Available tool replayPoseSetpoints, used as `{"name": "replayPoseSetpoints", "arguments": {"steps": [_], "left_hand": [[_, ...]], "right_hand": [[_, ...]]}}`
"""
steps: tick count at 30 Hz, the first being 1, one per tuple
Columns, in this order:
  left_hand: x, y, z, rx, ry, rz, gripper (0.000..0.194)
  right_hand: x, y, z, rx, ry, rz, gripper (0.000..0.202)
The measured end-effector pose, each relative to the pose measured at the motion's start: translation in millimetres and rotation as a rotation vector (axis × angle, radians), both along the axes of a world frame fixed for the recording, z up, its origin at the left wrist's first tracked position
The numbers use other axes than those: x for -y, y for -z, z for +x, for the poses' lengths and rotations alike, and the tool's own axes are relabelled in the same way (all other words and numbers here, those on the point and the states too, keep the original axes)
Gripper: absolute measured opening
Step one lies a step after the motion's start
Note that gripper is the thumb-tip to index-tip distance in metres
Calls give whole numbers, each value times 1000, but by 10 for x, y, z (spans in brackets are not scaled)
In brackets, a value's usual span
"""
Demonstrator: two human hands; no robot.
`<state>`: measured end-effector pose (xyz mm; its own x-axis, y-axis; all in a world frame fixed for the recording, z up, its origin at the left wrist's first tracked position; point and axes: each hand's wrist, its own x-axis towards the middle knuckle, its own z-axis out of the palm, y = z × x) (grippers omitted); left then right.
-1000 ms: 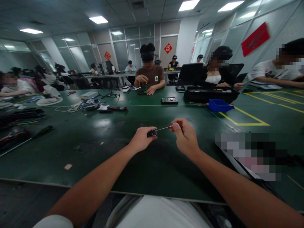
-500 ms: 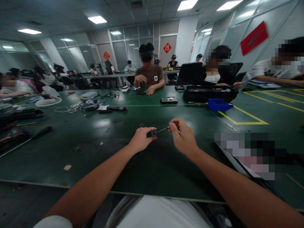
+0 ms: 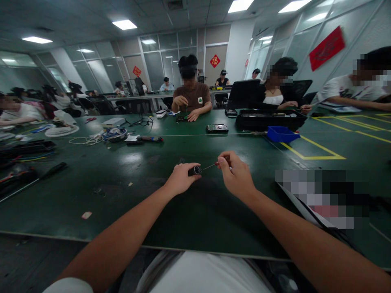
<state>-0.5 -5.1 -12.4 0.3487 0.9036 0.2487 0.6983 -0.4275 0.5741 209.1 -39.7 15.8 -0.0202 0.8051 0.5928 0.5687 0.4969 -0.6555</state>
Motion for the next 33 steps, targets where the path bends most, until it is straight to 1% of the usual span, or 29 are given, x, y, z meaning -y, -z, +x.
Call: {"name": "replayPoseSetpoints", "arguments": {"steps": [8,14,19,24,28,31,33], "left_hand": [[-4,-1,-8,5,9,-2,42],[18,-45,-4,3,-12,-47,39],[20,-67,21,103,-47,-38,30],[35,-63,39,142,-67,-54,29],[49,-73,64,80,-99,-64,19],[21,-70,96,-40,-83,-61,26],[-18,-50,127,-130,-45,-4,24]], "right_hand": [[-9,10,13,-2,7,0,17],[-16,12,18,7,30,-25,20],[-15,12,12,-5,31,-30,19],[-13,12,10,-19,35,-17,19],[-6,6,11,-29,32,-9,19],[-6,10,12,-32,32,-6,19],[-7,14,12,-35,31,-2,19]]}}
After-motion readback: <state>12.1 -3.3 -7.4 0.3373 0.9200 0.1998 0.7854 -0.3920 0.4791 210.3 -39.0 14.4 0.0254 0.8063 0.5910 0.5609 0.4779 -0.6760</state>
